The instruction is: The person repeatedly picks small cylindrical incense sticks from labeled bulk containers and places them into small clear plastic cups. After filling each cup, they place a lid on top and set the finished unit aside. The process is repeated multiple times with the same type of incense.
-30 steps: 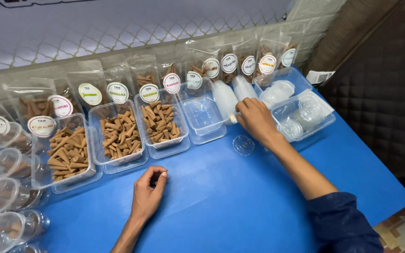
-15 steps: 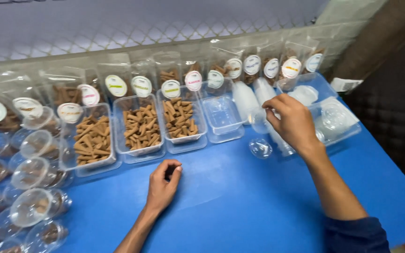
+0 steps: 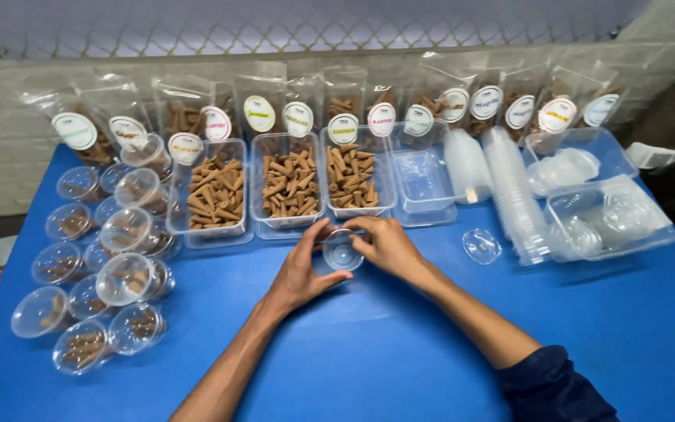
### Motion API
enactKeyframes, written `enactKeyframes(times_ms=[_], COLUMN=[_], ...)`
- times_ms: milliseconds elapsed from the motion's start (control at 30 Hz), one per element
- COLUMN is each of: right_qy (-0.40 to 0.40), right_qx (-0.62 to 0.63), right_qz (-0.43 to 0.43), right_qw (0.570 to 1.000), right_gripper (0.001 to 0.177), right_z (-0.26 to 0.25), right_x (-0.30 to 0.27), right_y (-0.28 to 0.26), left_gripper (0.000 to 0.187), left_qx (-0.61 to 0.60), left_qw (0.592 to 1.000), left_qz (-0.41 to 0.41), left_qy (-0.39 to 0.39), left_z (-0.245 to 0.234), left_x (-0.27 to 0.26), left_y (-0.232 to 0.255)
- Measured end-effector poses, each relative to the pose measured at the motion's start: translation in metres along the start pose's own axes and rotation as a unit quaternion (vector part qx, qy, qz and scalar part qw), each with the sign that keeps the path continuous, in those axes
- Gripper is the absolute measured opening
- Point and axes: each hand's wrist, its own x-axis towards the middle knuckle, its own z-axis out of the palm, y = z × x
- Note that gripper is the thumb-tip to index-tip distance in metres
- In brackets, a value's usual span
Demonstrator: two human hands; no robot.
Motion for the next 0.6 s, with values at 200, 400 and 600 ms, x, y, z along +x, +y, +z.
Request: enactKeyframes(times_ms=[200, 400, 600], right_qy=[0.022, 0.037, 0.035], right_qx=[0.044, 0.076, 0.075], right_qz=[0.073, 0.100, 0.105], right_qw=[0.996, 0.991, 0.991], right_gripper=[0.025, 0.025, 0.024], right_z=[0.009, 0.012, 0.011], right_x=[-0.010, -0.015, -0.014], right_y=[-0.002, -0.005, -0.005], left_gripper=[0.095, 0.098, 0.088], left_qx=[-0.032, -0.037, -0.027], left_qw=[0.998, 0.993, 0.990], left_qz=[-0.058, -0.093, -0.122], left_qy=[-0.024, -0.058, -0.063], left_z=[0.000, -0.001, 0.000], left_x=[-0.001, 0.000, 0.002], left_y=[-0.005, -0.006, -0.007])
